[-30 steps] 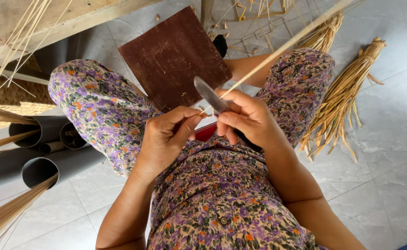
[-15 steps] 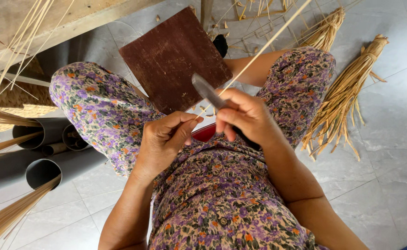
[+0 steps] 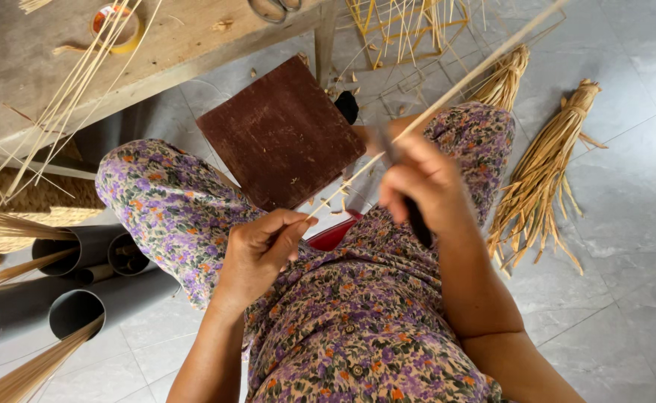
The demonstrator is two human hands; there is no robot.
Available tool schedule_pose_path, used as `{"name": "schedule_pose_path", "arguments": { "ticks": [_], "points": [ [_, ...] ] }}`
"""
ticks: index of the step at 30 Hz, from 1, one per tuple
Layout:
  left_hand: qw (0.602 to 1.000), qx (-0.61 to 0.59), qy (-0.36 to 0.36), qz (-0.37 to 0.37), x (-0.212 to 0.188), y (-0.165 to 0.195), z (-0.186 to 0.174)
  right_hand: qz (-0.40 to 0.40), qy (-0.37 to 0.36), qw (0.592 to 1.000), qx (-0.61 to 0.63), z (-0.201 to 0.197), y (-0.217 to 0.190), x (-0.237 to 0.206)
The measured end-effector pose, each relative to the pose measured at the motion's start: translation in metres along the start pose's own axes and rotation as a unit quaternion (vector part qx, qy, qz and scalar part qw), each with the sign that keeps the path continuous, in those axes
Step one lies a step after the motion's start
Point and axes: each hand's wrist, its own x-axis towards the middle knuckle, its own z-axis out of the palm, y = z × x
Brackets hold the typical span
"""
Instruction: The person sits on the floor and uses a small knife to shave and split thin bamboo strips into slender sticks, drawing the blade along the strip and pulling off trimmed pieces. They reach into a tube of finished sticks, set completed sticks aside, and continue peeling more strips across their lap.
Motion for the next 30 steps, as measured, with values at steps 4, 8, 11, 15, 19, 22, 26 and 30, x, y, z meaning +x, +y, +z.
{"name": "schedule_pose_path", "arguments": {
  "ticks": [4,8,11,15,19,22,26,30],
  "points": [
    [1.0,0.007,0.008,0.002,0.004,0.002,0.008,0.023,-0.136,0.99,0.022,0.031,0.019,-0.006],
    [0.999,-0.019,-0.006,-0.029,0.003,0.0,0.003,0.038,-0.077,0.995,0.046,0.02,0.021,0.0],
    [0.997,-0.028,-0.005,-0.068,0.004,-0.005,0.0,0.034,-0.054,0.996,0.054,0.015,0.02,0.004],
    [0.998,-0.048,0.005,-0.047,0.006,-0.012,0.006,0.05,-0.116,0.991,0.043,0.029,0.025,0.004],
    [0.999,-0.043,0.011,0.012,0.007,-0.014,0.007,0.05,-0.115,0.991,0.036,0.035,0.027,0.005],
    [0.999,-0.039,0.001,-0.009,0.004,-0.013,0.002,0.039,-0.052,0.998,0.014,0.02,0.021,0.009],
    [0.999,-0.033,-0.015,-0.026,-0.001,-0.011,-0.006,-0.024,0.03,0.999,0.014,-0.01,0.006,0.016],
    [0.999,-0.026,-0.015,-0.028,-0.002,-0.011,-0.005,-0.047,0.055,0.997,0.019,-0.016,-0.002,0.012]
  ]
}}
